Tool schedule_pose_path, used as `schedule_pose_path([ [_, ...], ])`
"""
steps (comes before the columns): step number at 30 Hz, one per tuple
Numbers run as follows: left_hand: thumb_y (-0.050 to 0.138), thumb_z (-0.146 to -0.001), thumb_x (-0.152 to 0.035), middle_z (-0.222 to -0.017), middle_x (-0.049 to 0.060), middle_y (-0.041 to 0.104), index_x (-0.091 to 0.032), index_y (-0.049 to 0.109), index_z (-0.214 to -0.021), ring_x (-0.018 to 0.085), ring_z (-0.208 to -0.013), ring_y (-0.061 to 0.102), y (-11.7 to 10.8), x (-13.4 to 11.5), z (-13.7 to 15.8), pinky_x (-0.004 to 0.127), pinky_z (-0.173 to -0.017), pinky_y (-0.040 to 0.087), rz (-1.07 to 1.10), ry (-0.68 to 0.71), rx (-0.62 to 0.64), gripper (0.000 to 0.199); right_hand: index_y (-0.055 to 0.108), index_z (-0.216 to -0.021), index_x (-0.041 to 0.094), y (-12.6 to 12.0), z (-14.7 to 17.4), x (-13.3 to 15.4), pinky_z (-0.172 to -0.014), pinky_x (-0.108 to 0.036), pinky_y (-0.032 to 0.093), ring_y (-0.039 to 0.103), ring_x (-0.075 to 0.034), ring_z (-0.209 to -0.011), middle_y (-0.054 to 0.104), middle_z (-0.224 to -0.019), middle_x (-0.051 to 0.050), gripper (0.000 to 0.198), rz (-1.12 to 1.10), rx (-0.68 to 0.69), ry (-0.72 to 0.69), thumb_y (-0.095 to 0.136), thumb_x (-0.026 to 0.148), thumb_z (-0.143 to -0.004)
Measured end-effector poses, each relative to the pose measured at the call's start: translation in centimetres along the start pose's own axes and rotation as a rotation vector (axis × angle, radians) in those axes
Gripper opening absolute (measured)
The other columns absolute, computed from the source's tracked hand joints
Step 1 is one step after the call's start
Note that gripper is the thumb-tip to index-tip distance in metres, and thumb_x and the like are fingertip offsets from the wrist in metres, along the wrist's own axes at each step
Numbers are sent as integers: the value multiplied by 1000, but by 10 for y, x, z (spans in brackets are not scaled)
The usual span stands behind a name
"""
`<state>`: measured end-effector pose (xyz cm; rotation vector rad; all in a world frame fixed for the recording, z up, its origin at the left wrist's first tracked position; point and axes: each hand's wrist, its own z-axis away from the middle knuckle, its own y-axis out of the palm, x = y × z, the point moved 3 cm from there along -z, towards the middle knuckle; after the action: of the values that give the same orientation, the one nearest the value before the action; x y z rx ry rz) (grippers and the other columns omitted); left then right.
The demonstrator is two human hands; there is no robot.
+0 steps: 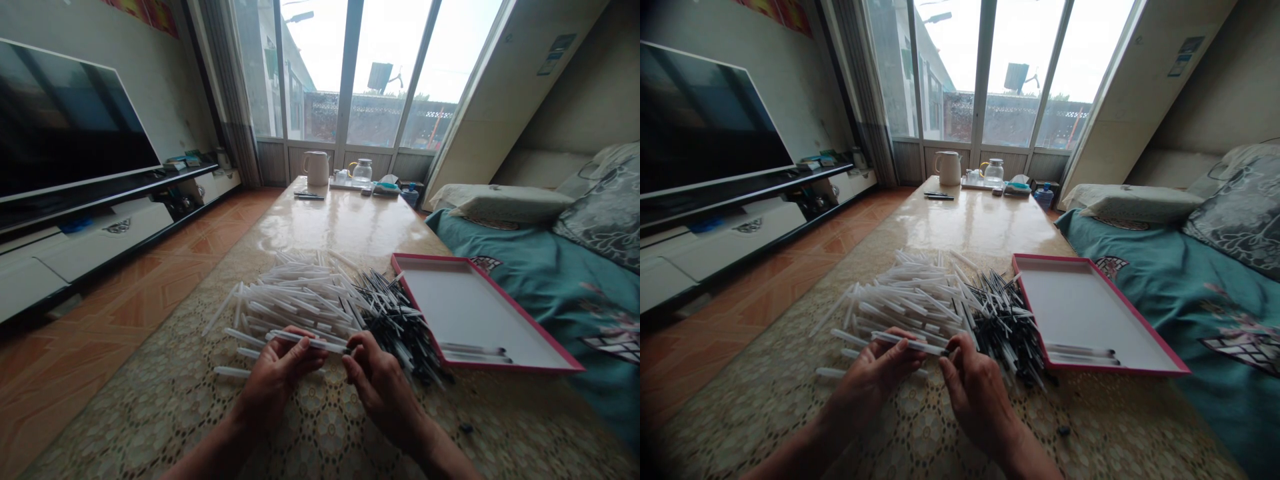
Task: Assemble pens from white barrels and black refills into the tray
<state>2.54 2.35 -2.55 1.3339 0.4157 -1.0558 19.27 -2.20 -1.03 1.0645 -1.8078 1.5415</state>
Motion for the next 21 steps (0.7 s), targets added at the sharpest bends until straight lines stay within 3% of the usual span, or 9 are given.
schedule_pose_path([
  [6,83,-65,-24,-73,6,74,-14,68,-80,18,-67,72,1,0,1,24,-64,58,-9,-15,-2,24,44,-74,22,2,1,-2,-47,-19,37,52,-11,-46,55,-58,2,35,-18,33,21,28,38,-100],
  [11,84,-64,-23,-77,6,75,-13,68,-79,18,-69,72,-1,-1,-1,25,-65,59,-3,5,-13,24,46,-97,21,0,0,1,-51,-20,40,55,-12,-53,57,-64,3,16,21,-12,-17,37,34,-97],
  [17,83,-65,-25,-72,6,74,-14,68,-80,18,-68,72,-2,1,-2,24,-64,58,-23,-9,30,24,45,-77,22,3,1,-4,-47,-19,37,52,-11,-47,56,-60,2,33,-53,32,47,27,38,-100],
  [21,83,-66,-23,-75,6,75,-14,68,-81,18,-69,72,-2,0,-1,25,-66,58,-22,4,6,23,46,-92,21,1,1,-2,-50,-20,38,53,-12,-51,56,-63,3,21,-16,9,6,33,37,-98],
])
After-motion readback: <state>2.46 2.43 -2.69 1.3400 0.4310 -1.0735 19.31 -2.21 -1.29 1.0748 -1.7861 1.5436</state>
